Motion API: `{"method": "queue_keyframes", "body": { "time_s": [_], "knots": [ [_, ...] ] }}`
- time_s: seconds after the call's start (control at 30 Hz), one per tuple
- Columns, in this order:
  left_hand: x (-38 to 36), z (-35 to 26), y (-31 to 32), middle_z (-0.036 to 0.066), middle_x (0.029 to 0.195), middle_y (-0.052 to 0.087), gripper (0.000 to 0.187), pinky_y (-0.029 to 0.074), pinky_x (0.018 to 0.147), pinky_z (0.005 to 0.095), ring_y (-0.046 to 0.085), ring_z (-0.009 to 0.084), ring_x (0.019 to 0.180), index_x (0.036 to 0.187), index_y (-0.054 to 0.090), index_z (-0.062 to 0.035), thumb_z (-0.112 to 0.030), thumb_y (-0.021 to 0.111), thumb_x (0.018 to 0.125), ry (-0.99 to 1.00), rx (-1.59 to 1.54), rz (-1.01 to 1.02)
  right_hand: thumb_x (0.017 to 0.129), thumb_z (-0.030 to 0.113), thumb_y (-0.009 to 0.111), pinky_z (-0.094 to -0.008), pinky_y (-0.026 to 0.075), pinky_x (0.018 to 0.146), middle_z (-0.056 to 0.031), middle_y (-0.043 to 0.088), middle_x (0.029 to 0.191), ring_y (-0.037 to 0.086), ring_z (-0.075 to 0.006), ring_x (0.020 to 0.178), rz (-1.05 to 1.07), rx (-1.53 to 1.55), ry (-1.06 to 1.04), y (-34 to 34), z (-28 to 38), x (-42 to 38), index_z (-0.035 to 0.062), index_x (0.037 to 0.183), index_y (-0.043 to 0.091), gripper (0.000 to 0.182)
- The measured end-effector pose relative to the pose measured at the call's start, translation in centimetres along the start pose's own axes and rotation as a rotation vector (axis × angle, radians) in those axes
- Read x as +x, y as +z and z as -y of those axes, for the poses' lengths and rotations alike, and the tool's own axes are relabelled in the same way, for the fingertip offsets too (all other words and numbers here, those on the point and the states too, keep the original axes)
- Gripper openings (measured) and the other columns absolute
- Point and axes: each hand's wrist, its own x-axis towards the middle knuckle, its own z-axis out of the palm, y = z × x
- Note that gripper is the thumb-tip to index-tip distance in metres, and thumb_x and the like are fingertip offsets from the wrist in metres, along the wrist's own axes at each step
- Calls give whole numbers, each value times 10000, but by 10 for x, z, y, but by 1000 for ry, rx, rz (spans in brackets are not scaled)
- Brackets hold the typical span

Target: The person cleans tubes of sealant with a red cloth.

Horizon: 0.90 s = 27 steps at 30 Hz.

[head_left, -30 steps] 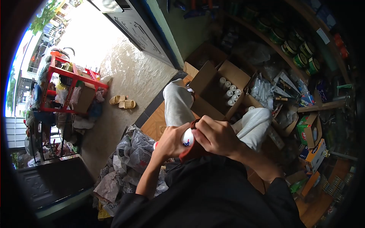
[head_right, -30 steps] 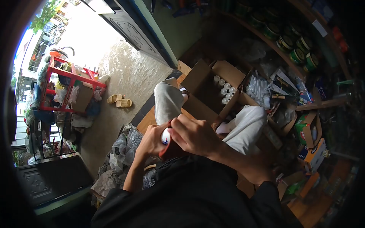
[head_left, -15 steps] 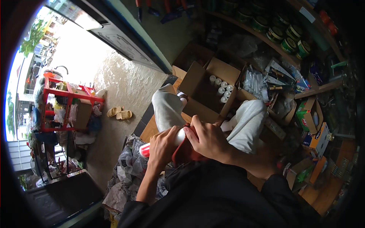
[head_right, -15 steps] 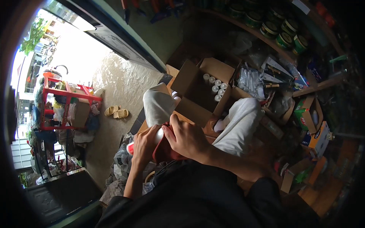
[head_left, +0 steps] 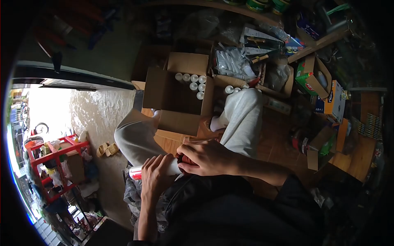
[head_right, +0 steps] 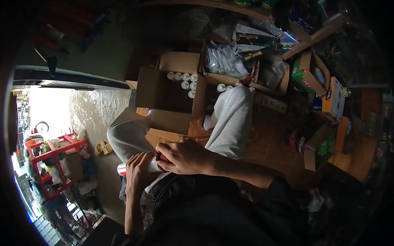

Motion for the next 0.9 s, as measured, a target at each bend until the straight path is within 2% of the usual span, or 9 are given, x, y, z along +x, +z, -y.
{"method": "queue_keyframes", "body": {
  "time_s": [0.13,0.3,0.4,0.43,0.57,0.67,0.77,0.83,0.9],
  "knots": [
    [30,-3,23,85,874,647,477,504,754,412,647,297,829,1023,617,-86,-169,784,583,52,-85,139,857,235,680,-387,547,571,-96,640,870,676,-270,664,-83,20,15,1,-29,-21,54,1100,583,318],
    [61,-1,43,80,881,645,470,505,765,405,649,288,832,1019,610,-81,-198,791,601,99,-135,204,857,628,605,-410,583,610,-153,676,862,698,-307,707,29,-37,219,-9,-53,-36,24,1112,608,656],
    [74,2,47,76,926,652,494,502,780,395,649,277,872,1041,603,-86,-193,796,600,141,-111,259,846,594,641,-403,582,605,-144,673,888,699,-308,720,60,-36,267,-17,-55,-33,24,1104,602,627],
    [79,2,50,88,882,648,468,494,740,418,635,309,809,988,615,-66,-192,798,576,162,-170,173,771,502,751,-368,551,581,-96,639,756,674,-270,635,-54,-30,264,-19,-53,-28,35,936,611,514],
    [91,7,52,54,929,630,539,444,871,407,631,259,915,1074,605,-87,-181,792,578,208,-209,65,683,414,799,-323,511,565,-55,618,718,604,-207,557,-304,-126,106,-33,-47,-7,57,897,607,459],
    [111,-6,38,47,975,629,557,372,961,457,608,251,1002,1096,612,-103,-169,785,570,247,-199,-56,674,364,804,-284,499,662,-46,656,784,643,-180,652,-220,-324,134,-66,-25,-3,57,993,624,478],
    [135,-42,23,68,1158,576,657,313,1016,501,514,294,1171,1215,598,-137,-171,776,584,263,-294,-286,619,374,822,-300,488,649,-28,632,746,586,-197,603,-422,-481,72,-105,-3,2,62,924,640,473],
    [143,-57,16,89,1309,508,689,303,1033,499,449,324,1258,1308,569,-201,-141,765,650,320,-441,-397,593,334,833,-340,516,643,-62,627,785,597,-235,639,-489,-585,174,-128,13,-7,55,923,635,476],
    [143,-56,19,89,1313,523,601,338,1013,490,476,324,1234,1294,580,-219,-125,761,728,359,-445,-487,591,307,835,-346,518,619,-88,618,784,609,-251,644,-593,-613,305,-138,11,-21,28,932,618,492]
  ]
}}
